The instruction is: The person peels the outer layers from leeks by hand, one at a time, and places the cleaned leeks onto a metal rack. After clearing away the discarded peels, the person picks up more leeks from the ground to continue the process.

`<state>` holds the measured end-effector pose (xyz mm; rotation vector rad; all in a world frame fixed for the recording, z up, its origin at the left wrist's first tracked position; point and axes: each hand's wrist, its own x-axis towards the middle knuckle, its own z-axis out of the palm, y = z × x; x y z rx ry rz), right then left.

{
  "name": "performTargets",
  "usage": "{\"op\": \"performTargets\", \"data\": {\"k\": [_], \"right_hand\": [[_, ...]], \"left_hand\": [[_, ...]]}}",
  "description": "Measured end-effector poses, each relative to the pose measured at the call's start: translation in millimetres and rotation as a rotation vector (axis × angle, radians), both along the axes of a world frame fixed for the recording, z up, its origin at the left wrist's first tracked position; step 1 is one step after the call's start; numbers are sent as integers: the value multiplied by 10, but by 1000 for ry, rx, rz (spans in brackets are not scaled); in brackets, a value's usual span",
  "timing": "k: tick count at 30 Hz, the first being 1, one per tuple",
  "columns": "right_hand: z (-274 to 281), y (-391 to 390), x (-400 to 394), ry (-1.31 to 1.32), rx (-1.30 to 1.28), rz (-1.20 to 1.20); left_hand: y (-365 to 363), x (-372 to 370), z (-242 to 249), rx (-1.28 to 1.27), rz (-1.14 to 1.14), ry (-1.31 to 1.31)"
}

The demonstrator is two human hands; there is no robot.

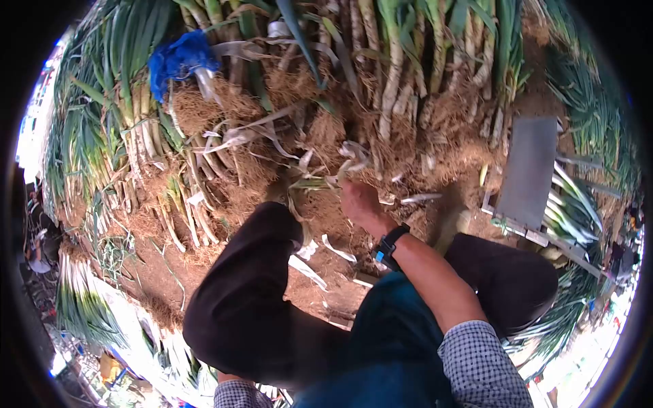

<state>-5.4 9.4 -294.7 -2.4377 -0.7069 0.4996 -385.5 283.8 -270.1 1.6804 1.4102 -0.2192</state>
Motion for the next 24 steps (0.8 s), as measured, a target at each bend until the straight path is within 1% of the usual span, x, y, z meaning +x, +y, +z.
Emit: {"op": "performTargets", "data": {"k": [2,5,6,7,9,11,12,14,15,17,18,19,20,21,22,23,24], "right_hand": [[10,349,155,-53,-77,91],[-136,749,291,-149,-30,345],[-247,914,274,-98,-147,308],[-345,1018,277,-95,-169,306],[-544,1178,336,-18,-301,284],[-713,1148,332,100,-272,372],[-552,1178,298,130,-377,393],[-640,1077,159,104,-466,389],[-710,963,114,85,-512,378],[-1059,565,-16,98,-497,380],[-756,506,-41,62,-470,364],[-878,304,-32,22,-509,357],[-719,195,60,31,-326,235],[-517,176,99,47,-133,123],[-150,312,188,73,-95,138],[375,602,345,103,-50,152],[738,874,498,137,-2,166]], "left_hand": [[-89,23,-135,-12,20,-23],[-335,46,-345,-58,45,-50],[-433,70,-413,-79,60,-57],[-518,83,-480,-98,83,-62],[-698,142,-636,-146,127,-79],[-851,256,-802,-200,175,-111],[-899,323,-885,-232,203,-135],[-963,467,-1043,-299,266,-187],[-961,555,-1124,-341,316,-231],[-870,702,-1315,-451,459,-369],[-804,731,-1442,-522,568,-492],[-679,741,-1556,-555,654,-636],[-562,731,-1624,-556,705,-732],[-407,636,-1542,-260,442,-633],[-248,548,-1443,64,230,-478],[-42,483,-1313,194,189,-379],[101,570,-1006,190,281,-416]]}}
